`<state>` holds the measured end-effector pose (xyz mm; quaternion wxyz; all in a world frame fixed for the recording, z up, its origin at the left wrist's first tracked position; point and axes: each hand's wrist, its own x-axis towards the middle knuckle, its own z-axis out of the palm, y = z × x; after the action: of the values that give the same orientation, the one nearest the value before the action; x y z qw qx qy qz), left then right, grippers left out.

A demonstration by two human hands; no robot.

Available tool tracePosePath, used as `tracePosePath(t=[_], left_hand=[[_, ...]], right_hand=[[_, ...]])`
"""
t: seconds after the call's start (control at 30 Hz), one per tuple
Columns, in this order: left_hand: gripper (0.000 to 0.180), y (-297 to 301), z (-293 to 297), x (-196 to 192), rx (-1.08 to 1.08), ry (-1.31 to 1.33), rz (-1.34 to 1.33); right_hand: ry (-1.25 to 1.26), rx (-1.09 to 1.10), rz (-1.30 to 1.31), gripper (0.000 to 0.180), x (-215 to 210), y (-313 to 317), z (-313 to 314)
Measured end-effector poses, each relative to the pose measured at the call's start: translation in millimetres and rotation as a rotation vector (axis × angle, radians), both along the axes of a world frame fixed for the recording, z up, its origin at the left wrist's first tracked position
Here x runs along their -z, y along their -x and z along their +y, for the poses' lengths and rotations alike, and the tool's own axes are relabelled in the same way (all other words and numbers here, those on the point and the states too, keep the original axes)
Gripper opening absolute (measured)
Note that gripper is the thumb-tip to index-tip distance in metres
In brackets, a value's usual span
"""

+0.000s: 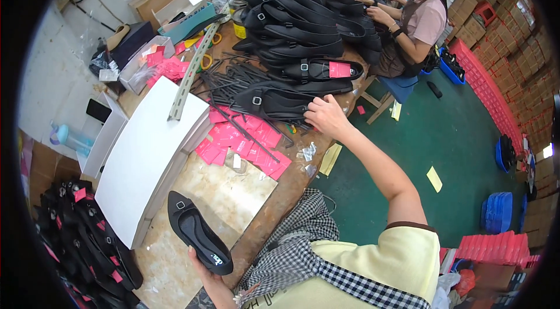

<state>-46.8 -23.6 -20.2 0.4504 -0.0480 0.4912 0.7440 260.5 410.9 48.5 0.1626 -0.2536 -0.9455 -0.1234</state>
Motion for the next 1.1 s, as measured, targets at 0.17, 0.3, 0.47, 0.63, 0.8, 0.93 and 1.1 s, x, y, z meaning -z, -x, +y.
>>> tracePosePath(t=[0.17, 0.3, 0.47, 0.63, 0.8, 0.93, 1.1], left_hand=[[0.051, -6, -13, -13, -0.033, 0.059, -0.023], [0.048, -25, 9, -17, -0.183, 0.045, 0.059], [0.047, -29, 25, -15, -0.371, 0.235, 0.17], [0.049, 9, -22, 8, -0.447, 0.421, 0.312], [0.06, 6, 2, 10, -0.303, 0.59, 0.589], [0.061, -11, 7, -28, -0.309, 0.898, 1.368], [0.046, -43, 42, -85, 0.465, 0.683, 1.741]], right_hand=[[0.071, -0.062, 0.252, 0.009, -35, 24, 4], [0.179, -0.315, 0.332, 0.016, -61, 70, -64], [0.857, -0.591, 0.175, 0.066, -62, 77, -91], [-0.078, 0.258, 0.523, 0.013, -76, -33, 131], [0.147, 0.574, -0.218, 0.018, 39, -176, 303], [0.384, 0.588, -0.371, 0.034, 94, -137, 319], [-0.024, 0.606, -0.429, 0.026, 71, -154, 303]])
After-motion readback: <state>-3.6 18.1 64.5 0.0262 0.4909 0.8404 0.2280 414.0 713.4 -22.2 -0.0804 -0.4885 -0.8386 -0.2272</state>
